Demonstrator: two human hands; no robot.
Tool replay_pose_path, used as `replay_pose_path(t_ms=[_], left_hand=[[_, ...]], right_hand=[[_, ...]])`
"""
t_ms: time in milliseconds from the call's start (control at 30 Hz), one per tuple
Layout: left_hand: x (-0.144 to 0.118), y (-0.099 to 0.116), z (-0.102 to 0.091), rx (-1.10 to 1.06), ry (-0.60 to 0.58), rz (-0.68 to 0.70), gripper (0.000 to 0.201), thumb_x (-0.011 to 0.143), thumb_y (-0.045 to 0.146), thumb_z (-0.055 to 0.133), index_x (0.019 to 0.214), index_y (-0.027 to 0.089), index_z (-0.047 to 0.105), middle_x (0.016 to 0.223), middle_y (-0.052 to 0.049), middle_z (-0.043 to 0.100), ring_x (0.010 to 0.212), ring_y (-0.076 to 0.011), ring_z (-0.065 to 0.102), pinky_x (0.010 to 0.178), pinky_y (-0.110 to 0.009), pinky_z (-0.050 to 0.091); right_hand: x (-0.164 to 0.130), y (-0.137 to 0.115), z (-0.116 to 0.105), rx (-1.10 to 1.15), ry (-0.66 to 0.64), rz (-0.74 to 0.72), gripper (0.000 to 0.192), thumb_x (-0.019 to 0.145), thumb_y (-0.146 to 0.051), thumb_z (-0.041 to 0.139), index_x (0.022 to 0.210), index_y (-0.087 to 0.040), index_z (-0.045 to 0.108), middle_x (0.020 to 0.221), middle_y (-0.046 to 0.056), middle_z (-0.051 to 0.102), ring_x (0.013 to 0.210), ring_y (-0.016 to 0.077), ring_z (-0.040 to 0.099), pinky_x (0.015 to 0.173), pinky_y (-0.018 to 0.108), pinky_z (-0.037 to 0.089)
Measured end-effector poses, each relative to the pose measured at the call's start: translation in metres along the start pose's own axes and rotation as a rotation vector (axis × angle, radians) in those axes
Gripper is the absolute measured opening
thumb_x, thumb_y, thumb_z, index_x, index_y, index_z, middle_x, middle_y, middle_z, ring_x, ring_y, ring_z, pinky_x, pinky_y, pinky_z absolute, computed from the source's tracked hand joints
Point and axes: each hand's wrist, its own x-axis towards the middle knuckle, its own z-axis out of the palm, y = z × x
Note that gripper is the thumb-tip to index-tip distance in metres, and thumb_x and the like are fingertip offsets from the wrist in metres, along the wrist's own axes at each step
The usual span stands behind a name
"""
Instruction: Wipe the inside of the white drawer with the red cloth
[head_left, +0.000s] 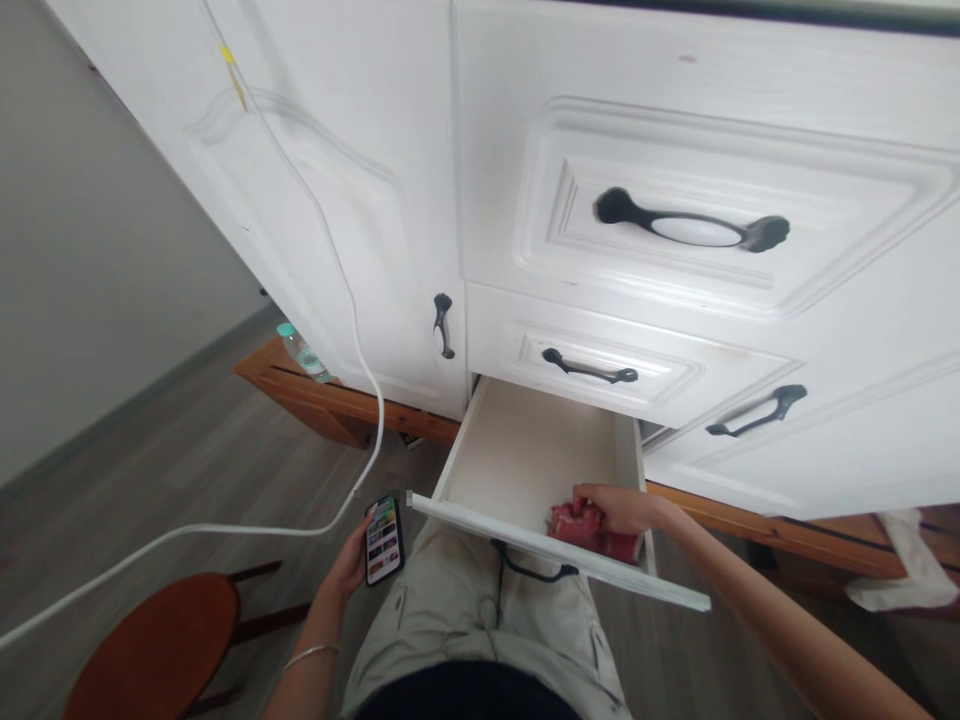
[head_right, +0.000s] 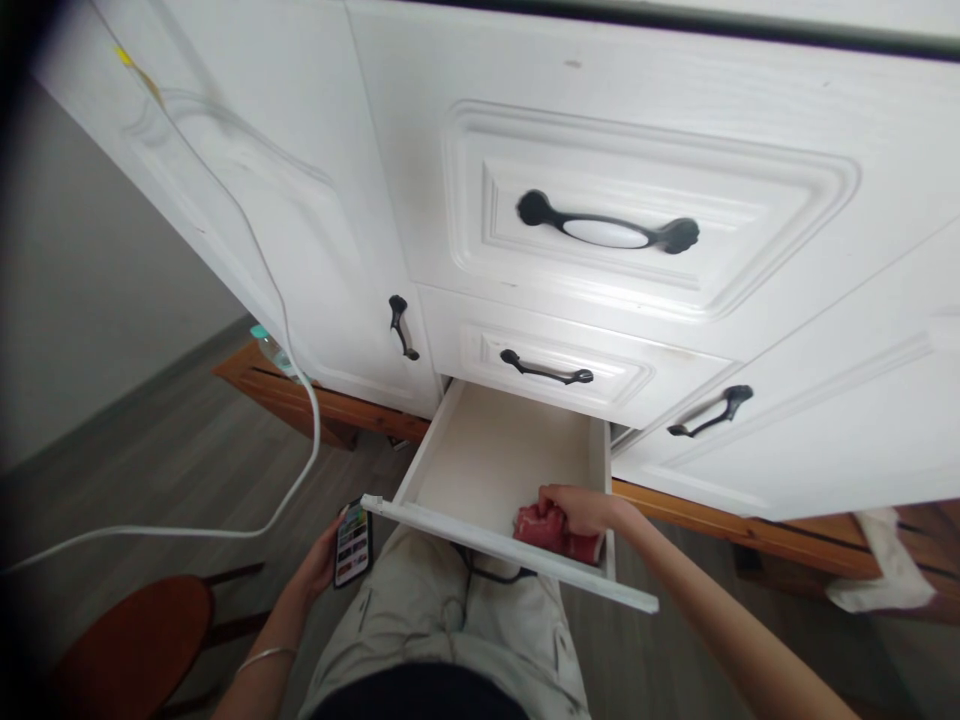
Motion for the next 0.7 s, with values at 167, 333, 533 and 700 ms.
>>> replay_pose_path(t_ms=[167,333,533,700], left_hand=[[-0.001,0.0,-0.007,-0.073,-0.035,0.147,0.019,0.094,0.027,0.053,0.1,0.022,0.07,0.092,-0.007,0.079,0.089,-0.027,0.077,0.084,-0.042,0.064],[-0.007,0.011,-0.004,-0.093,-0.066,0.22,0.025,0.094,0.028,0.053,0.11,0.023,0.07,0.096,-0.007,0.08,0.102,-0.0294,0.075,0.099,-0.048,0.059],[-0.021,0.037,0.018,0.024,-0.051,0.235,0.04,0.097,0.038,0.05,0.127,0.016,0.065,0.104,-0.012,0.079,0.095,-0.0288,0.077,0.087,-0.045,0.063],[-0.036,0.058,0.038,0.073,-0.056,0.23,0.047,0.099,0.048,0.046,0.126,0.014,0.064,0.096,-0.014,0.079,0.079,-0.0287,0.077,0.073,-0.046,0.064]], right_hand=[[0.002,0.002,-0.007,0.005,0.036,-0.009,0.052,0.061,0.001,0.054,0.109,-0.016,0.064,0.11,0.01,0.068,0.098,0.0237,0.063,0.079,0.03,0.044],[0.005,0.002,-0.01,0.01,0.11,-0.03,0.052,0.062,0.002,0.05,0.108,-0.019,0.062,0.107,0.007,0.067,0.095,0.0219,0.063,0.079,0.029,0.044],[0.02,0.004,-0.01,0.05,0.441,-0.076,0.043,0.068,-0.001,0.05,0.105,-0.021,0.06,0.106,0.006,0.065,0.094,0.0198,0.063,0.082,0.028,0.043],[0.032,0.011,-0.008,0.025,0.476,-0.06,0.041,0.07,-0.005,0.055,0.108,-0.021,0.06,0.111,0.007,0.064,0.093,0.0206,0.063,0.082,0.029,0.044]])
